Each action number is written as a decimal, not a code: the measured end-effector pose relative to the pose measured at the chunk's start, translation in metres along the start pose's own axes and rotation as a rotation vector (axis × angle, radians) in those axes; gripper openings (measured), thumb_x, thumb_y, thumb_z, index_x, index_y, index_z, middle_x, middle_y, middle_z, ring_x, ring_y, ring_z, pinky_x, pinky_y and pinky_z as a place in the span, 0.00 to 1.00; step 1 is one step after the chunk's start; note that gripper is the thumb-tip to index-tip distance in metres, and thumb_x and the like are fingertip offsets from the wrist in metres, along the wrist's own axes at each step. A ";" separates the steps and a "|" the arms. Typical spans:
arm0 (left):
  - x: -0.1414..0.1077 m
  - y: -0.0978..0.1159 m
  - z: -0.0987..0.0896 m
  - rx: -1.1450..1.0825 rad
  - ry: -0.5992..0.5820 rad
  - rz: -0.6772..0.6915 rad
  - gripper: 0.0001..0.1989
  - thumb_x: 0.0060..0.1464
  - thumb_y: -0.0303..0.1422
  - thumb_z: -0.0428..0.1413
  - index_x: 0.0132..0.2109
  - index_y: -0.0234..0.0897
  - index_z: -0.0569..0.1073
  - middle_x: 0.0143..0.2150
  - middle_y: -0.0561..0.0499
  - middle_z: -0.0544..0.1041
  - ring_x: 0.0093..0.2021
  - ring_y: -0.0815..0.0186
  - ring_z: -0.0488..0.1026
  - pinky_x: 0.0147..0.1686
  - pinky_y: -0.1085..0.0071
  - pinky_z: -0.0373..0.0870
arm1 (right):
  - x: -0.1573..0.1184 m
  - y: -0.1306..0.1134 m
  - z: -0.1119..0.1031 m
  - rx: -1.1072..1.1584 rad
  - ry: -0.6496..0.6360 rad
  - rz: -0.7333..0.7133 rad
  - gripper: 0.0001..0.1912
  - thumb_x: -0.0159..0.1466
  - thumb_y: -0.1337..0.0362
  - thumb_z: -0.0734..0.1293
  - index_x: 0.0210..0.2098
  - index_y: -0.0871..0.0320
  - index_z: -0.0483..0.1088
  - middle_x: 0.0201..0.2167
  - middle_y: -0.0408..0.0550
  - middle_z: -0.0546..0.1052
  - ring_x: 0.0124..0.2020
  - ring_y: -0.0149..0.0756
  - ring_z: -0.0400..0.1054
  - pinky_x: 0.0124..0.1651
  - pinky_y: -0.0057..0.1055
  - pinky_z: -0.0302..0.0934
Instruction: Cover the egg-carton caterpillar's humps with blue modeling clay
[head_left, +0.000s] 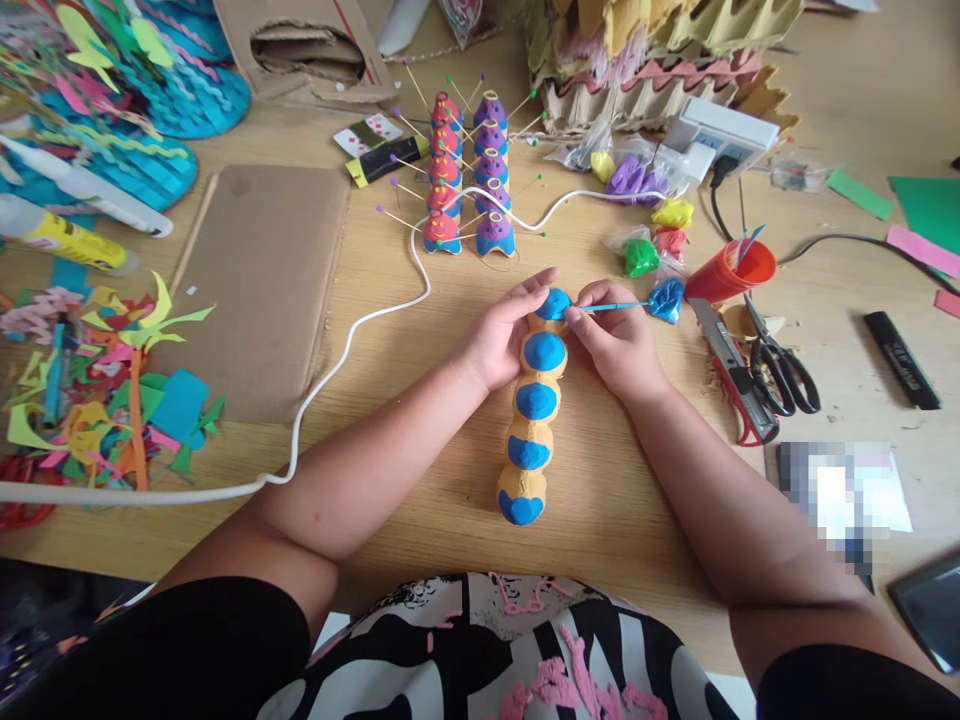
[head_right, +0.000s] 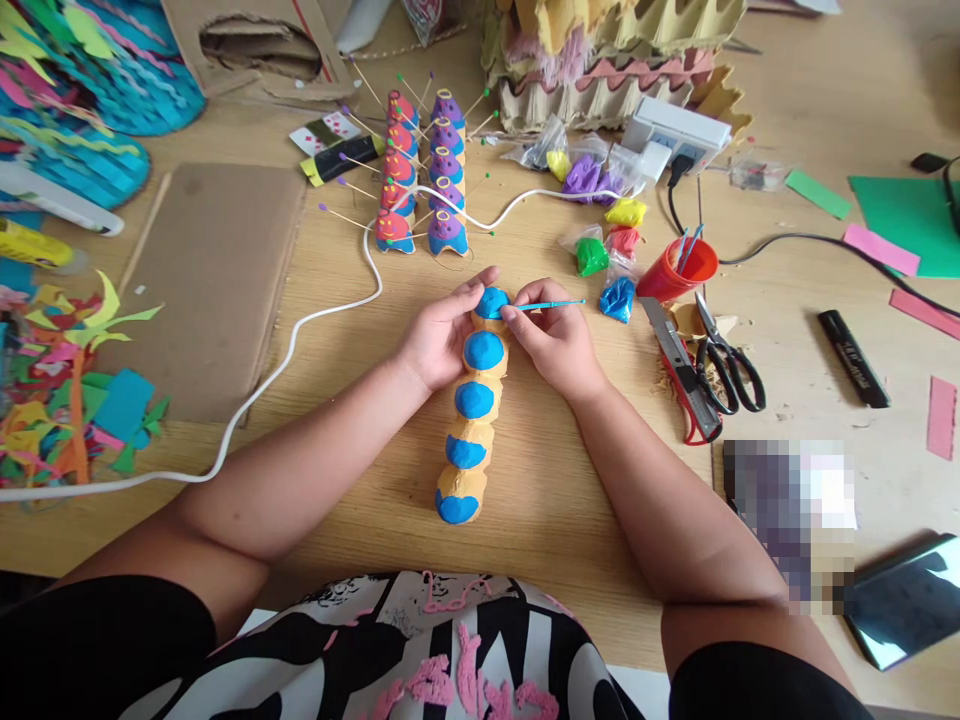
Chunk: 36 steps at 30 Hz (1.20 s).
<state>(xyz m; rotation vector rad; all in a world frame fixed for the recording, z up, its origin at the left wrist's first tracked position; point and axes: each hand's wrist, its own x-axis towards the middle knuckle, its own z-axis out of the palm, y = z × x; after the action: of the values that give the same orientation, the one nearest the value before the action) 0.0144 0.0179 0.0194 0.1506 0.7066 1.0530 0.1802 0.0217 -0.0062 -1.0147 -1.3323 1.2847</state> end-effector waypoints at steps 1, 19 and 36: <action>0.000 0.000 0.000 0.002 -0.002 0.002 0.20 0.71 0.24 0.55 0.65 0.40 0.77 0.32 0.57 0.82 0.30 0.75 0.81 0.35 0.81 0.74 | 0.000 0.000 0.000 -0.006 0.002 -0.002 0.32 0.54 0.36 0.85 0.35 0.51 0.70 0.28 0.38 0.70 0.27 0.30 0.60 0.30 0.31 0.55; 0.001 0.000 -0.002 0.023 -0.031 -0.001 0.22 0.72 0.25 0.54 0.69 0.40 0.74 0.31 0.58 0.83 0.29 0.73 0.82 0.35 0.79 0.74 | 0.007 0.007 -0.006 0.151 0.067 -0.023 0.31 0.51 0.38 0.87 0.31 0.52 0.72 0.29 0.39 0.71 0.32 0.31 0.62 0.36 0.31 0.59; -0.001 0.000 -0.001 0.055 -0.050 -0.017 0.18 0.73 0.25 0.54 0.64 0.39 0.77 0.31 0.57 0.82 0.29 0.73 0.81 0.35 0.78 0.72 | 0.007 0.009 -0.006 0.153 0.025 0.015 0.31 0.51 0.39 0.87 0.32 0.52 0.72 0.29 0.38 0.71 0.32 0.30 0.63 0.35 0.29 0.59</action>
<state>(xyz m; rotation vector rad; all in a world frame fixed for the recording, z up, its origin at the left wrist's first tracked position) 0.0138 0.0167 0.0188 0.2168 0.6911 1.0106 0.1849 0.0300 -0.0151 -0.9333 -1.1904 1.3588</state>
